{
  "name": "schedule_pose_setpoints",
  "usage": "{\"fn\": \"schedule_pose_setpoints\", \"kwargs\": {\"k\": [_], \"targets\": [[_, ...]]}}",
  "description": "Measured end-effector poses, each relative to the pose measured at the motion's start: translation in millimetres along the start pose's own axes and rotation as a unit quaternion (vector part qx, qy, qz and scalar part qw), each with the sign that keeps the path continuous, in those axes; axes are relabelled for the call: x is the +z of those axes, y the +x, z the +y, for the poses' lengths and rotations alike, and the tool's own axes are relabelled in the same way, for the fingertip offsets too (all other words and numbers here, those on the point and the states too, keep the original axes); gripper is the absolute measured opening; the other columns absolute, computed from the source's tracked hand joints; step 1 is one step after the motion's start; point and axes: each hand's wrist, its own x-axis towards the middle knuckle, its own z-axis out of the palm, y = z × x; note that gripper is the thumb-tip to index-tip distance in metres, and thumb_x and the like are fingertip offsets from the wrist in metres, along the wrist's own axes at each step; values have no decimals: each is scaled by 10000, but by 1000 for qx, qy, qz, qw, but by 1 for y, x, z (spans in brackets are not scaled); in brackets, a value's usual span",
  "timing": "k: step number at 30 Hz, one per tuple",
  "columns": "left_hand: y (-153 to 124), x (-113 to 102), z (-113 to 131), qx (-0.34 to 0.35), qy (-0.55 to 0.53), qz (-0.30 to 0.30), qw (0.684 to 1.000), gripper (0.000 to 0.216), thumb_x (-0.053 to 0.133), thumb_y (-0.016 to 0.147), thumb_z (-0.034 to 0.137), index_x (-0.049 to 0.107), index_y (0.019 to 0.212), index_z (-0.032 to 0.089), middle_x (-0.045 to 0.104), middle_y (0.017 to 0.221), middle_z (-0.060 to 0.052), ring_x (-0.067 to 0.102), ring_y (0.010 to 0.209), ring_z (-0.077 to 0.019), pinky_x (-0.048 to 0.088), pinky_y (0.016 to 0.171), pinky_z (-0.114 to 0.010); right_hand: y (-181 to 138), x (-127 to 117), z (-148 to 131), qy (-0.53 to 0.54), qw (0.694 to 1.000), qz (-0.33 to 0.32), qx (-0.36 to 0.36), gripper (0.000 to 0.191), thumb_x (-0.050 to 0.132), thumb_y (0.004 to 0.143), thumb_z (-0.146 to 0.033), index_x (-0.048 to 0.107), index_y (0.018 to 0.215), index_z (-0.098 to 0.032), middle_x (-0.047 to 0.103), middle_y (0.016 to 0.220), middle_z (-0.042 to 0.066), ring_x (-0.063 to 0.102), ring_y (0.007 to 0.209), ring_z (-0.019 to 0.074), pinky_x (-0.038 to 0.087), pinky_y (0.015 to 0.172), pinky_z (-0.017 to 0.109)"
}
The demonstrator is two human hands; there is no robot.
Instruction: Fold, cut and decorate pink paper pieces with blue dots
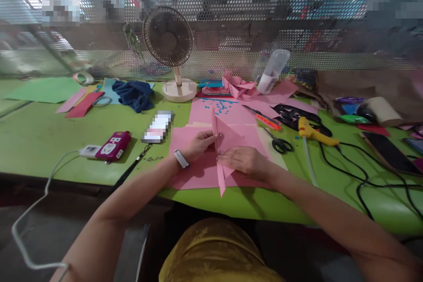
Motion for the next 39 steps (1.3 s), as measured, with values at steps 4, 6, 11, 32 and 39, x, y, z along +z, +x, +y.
{"fn": "schedule_pose_setpoints", "kwargs": {"k": [4, 6, 11, 32, 39], "targets": [[0, 3, 2, 3, -12, 6, 1000, 403, 823, 655, 457, 571, 689, 145, 539, 587, 43, 485, 523, -70, 401, 540, -221, 2, -6, -2, -25, 999, -38, -10, 333, 426, 925, -47, 675, 1123, -147, 726, 1125, 81, 676, 1059, 183, 557, 927, 351], [0, 5, 2, -5, -13, 7, 1000, 423, 826, 643, 475, 567, 681, 142, 538, 582, 43, 483, 520, -66, 408, 542, -215, 1, -8, -2, -16, 999, -44, -6, 349, 432, 903, -29, 671, 1132, -139, 734, 1102, 84, 690, 1021, 182, 566, 899, 345], [-2, 7, 3, -23, -21, 8, 999, 466, 824, 616, 523, 583, 712, 135, 557, 596, 38, 513, 526, -69, 438, 548, -211, -1, -10, 0, 19, 999, -40, 10, 354, 443, 883, -27, 674, 1125, -141, 746, 1058, 81, 703, 968, 182, 567, 874, 345], [-5, 5, 3, 24, -35, -114, 993, 538, 791, 728, 144, 551, 1207, 182, 689, 843, -30, 647, 741, -114, 503, 682, -200, 8, -24, -9, -102, 993, 37, -47, 239, 472, 933, -59, 676, 1043, -116, 747, 1036, 87, 697, 965, 172, 588, 841, 323], [-8, -2, 10, -51, -76, -108, 990, 510, 823, 688, 148, 578, 1134, 177, 695, 835, -23, 675, 754, -117, 509, 678, -197, 7, -26, -12, -144, 984, 59, -82, 224, 492, 936, -90, 668, 1069, -130, 731, 1105, 74, 669, 1053, 167, 570, 922, 333]]}}
